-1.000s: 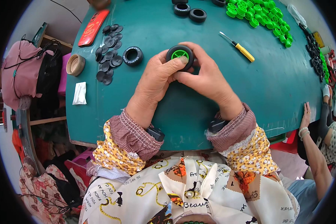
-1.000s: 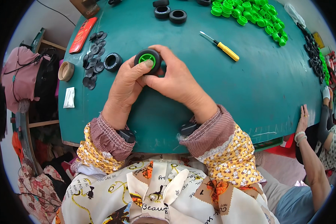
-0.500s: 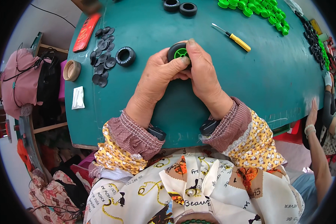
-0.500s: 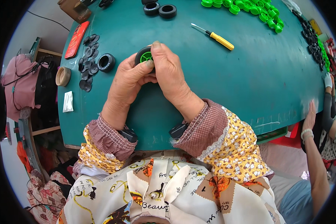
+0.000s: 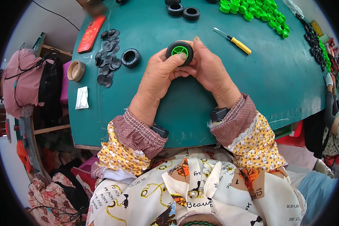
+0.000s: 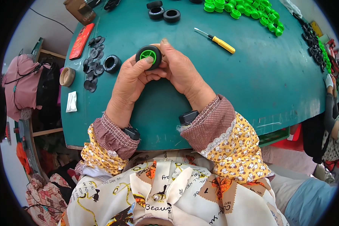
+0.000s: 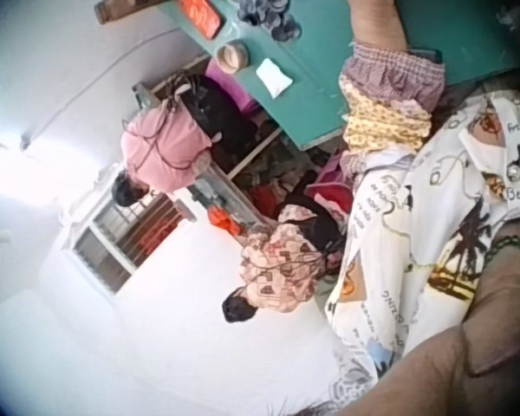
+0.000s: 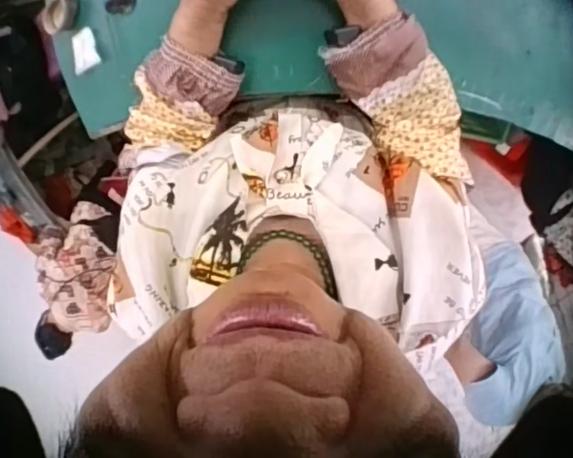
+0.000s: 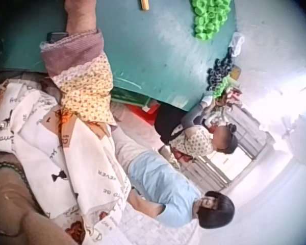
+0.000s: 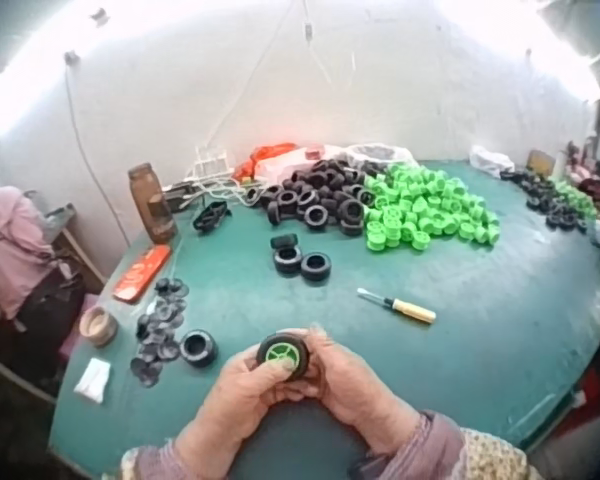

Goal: The person is assembling toy car tires by fitting the rubber tire onto the plastic rim and adding a hubcap.

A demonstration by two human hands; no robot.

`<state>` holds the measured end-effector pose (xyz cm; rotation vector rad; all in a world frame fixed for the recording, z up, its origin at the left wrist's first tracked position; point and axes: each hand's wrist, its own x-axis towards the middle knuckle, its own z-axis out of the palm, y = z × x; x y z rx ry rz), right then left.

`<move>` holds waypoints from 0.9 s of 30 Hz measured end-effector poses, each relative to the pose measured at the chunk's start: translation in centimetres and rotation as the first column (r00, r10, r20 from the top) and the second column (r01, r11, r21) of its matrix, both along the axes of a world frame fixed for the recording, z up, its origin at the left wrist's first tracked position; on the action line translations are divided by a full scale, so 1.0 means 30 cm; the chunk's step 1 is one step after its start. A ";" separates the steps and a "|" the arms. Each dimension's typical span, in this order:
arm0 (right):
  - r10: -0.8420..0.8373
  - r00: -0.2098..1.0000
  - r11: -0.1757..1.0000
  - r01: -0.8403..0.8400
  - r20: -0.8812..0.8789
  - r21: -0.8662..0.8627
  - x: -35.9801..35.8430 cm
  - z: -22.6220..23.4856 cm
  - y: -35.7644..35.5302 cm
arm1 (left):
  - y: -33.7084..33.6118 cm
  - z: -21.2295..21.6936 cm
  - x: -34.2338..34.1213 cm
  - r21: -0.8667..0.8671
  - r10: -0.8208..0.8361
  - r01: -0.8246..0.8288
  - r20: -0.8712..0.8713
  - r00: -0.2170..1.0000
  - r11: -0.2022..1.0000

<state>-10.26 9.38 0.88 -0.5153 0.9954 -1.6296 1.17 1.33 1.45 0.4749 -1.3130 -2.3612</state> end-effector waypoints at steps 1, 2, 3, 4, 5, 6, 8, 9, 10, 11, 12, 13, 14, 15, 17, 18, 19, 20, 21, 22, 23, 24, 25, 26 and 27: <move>0.012 1.000 1.000 -0.011 0.015 -0.020 0.000 0.002 -0.002 | -0.001 0.004 0.000 -0.003 0.004 -0.004 -0.004 1.000 1.000; 0.015 1.000 1.000 -0.015 0.012 -0.024 0.006 0.009 -0.003 | 0.000 0.007 0.000 -0.012 0.008 -0.008 -0.002 1.000 1.000; -0.021 1.000 1.000 0.021 -0.021 -0.010 0.017 0.017 0.001 | 0.002 0.007 -0.001 -0.018 0.011 -0.011 0.003 1.000 1.000; -0.058 0.997 0.998 0.058 -0.054 0.003 0.027 0.021 0.002 | 0.004 0.007 -0.003 -0.017 0.013 -0.013 0.002 1.000 1.000; -0.056 0.997 0.998 0.057 -0.055 0.004 0.035 0.018 -0.001 | 0.005 0.006 -0.005 -0.016 0.029 -0.029 0.005 1.000 0.999; -0.110 0.986 0.994 0.109 -0.124 -0.011 0.042 0.012 -0.004 | 0.008 0.006 -0.008 -0.015 0.044 -0.044 0.011 0.999 0.999; -0.166 0.968 0.986 0.164 -0.190 -0.027 0.046 -0.003 -0.004 | 0.015 -0.009 -0.016 -0.018 0.046 -0.046 0.010 0.999 0.999; -0.197 0.956 0.980 0.189 -0.217 -0.055 0.051 -0.011 -0.010 | 0.013 -0.012 -0.013 -0.026 0.052 -0.052 0.011 0.999 0.998; -0.228 0.943 0.973 0.214 -0.243 -0.083 0.054 -0.016 -0.014 | 0.012 -0.011 -0.009 -0.028 0.051 -0.051 0.016 0.999 0.998; -0.230 0.944 0.973 0.216 -0.237 -0.084 0.057 -0.015 -0.016 | 0.012 -0.007 -0.004 -0.048 0.052 -0.051 0.010 0.999 0.998; -0.219 0.948 0.975 0.205 -0.231 -0.081 0.053 -0.014 -0.012 | 0.017 -0.008 -0.006 -0.064 0.049 -0.049 0.002 0.999 0.997; -0.207 0.952 0.978 0.194 -0.225 -0.078 0.049 -0.013 -0.010 | 0.019 -0.010 -0.008 -0.063 0.044 -0.044 0.006 0.999 0.997; -0.211 0.952 0.977 0.199 -0.222 -0.076 0.044 -0.013 -0.009 | 0.020 -0.011 -0.008 -0.074 0.044 -0.043 0.009 0.999 0.996; -0.211 0.950 0.977 0.196 -0.230 -0.085 0.042 -0.012 -0.006 | 0.021 -0.012 -0.009 -0.087 0.041 -0.040 0.013 0.999 0.995; -0.216 0.948 0.975 0.199 -0.233 -0.094 0.036 -0.016 -0.004 | 0.025 -0.009 -0.015 -0.102 0.040 -0.038 0.015 0.999 0.994; -0.212 0.946 0.976 0.192 -0.245 -0.102 0.028 -0.021 -0.007 | 0.026 -0.008 -0.019 -0.117 0.045 -0.044 0.008 0.999 0.992; -0.208 0.944 0.976 0.185 -0.258 -0.111 0.021 -0.024 -0.008 | 0.025 -0.007 -0.021 -0.116 0.038 -0.037 0.009 0.999 0.993; -0.214 0.942 0.975 0.192 -0.258 -0.111 0.013 -0.024 -0.005 | 0.022 -0.005 -0.023 -0.098 0.025 -0.024 0.012 1.000 0.995; -0.148 0.974 0.987 0.136 -0.170 -0.081 0.010 -0.023 -0.006 | 0.017 -0.001 -0.018 -0.086 0.021 -0.019 0.017 1.000 0.996; -0.081 0.994 0.995 0.077 -0.080 -0.056 0.010 -0.021 -0.007 | 0.015 -0.001 -0.017 -0.091 0.022 -0.021 0.016 1.000 0.996; -0.080 0.994 0.995 0.075 -0.080 -0.062 0.013 -0.021 -0.009 | 0.012 -0.007 -0.017 -0.120 0.071 -0.067 0.026 0.997 0.990; -0.097 0.993 0.994 0.094 -0.070 -0.046 0.014 -0.021 -0.011 | 0.010 -0.012 -0.018 -0.150 0.119 -0.113 0.032 0.992 0.982; -0.115 0.992 0.993 0.113 -0.060 -0.030 0.015 -0.017 -0.013 | 0.008 -0.016 -0.016 -0.155 0.122 -0.116 0.026 0.992 0.981; -0.112 0.992 0.993 0.110 -0.064 -0.035 0.014 -0.006 -0.009 | 0.005 -0.020 -0.013 -0.397 0.229 -0.193 0.043 0.973 0.897; -0.111 0.983 0.994 0.112 -0.145 0.001 0.010 0.008 0.003 | 0.005 -0.021 -0.012 -0.613 0.334 -0.245 0.033 0.942 0.751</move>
